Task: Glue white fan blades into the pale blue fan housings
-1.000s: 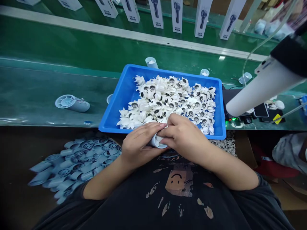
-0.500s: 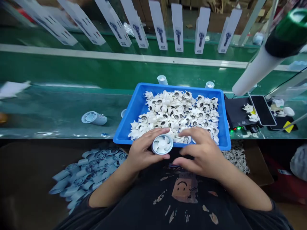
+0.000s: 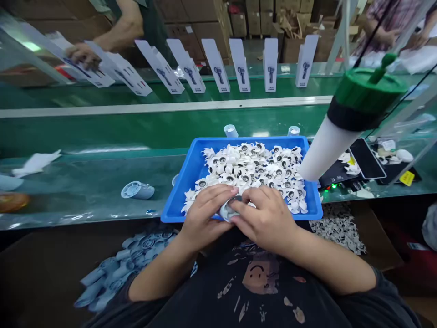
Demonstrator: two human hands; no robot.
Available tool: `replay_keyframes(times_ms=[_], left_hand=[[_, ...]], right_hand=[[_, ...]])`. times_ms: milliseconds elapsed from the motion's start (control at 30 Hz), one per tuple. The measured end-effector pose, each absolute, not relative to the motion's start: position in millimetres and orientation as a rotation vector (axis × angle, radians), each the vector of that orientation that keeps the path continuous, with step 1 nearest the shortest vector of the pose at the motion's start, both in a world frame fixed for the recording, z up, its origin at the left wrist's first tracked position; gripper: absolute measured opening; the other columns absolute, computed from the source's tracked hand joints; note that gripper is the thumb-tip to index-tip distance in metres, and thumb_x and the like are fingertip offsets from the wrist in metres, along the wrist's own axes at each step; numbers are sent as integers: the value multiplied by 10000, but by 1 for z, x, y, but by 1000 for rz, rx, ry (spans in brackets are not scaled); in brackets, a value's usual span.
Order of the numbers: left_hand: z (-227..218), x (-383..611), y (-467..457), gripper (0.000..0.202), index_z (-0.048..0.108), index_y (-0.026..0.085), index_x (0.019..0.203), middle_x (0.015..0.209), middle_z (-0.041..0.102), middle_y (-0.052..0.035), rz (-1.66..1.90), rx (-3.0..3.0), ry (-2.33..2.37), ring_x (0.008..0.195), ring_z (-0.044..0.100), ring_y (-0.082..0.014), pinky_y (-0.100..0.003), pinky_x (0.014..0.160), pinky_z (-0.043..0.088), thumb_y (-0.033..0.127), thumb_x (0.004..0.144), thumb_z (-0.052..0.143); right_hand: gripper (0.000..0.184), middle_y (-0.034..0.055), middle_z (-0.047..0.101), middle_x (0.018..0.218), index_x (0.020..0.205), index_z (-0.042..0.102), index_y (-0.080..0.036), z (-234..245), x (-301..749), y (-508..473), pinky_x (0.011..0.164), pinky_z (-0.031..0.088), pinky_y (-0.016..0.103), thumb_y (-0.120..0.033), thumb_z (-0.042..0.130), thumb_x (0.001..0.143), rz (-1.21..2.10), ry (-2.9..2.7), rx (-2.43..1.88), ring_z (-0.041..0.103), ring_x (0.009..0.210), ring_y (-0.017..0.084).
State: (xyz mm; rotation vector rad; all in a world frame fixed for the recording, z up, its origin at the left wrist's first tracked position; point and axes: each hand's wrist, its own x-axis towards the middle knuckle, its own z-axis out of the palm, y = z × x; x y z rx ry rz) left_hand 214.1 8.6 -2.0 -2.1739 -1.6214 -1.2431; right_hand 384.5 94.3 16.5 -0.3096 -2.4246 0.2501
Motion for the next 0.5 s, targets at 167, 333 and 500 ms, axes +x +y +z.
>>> replay_keyframes(times_ms=[167,333,500], left_hand=[[-10,216,8,352,588,187,1219,1034,730,-116,-1169,-2192,-1599,981,697,-262,-429,901,569,269,881,637],[-17,215,6,408,612,203,1197,1029,733,-98,-1167,-2407,-1737,912,719,-248,-359,785,631,308,817,718],[-18,215,9,546,495,194,1417,1163,707,-151,-1041,-2165,-1596,1055,697,-289,-432,930,602,128,878,553]], right_hand=[[175,26,605,794,831,665,-179,14,384,104,704,354,304,-258,569,955,227,-2511,-255,478,767,163],[124,5,606,740,789,689,-197,-3,378,120,660,339,295,-224,650,903,305,-2597,38,482,721,149],[72,1,590,683,825,723,-166,-15,369,118,646,408,247,-180,676,877,514,-2506,-286,534,683,126]])
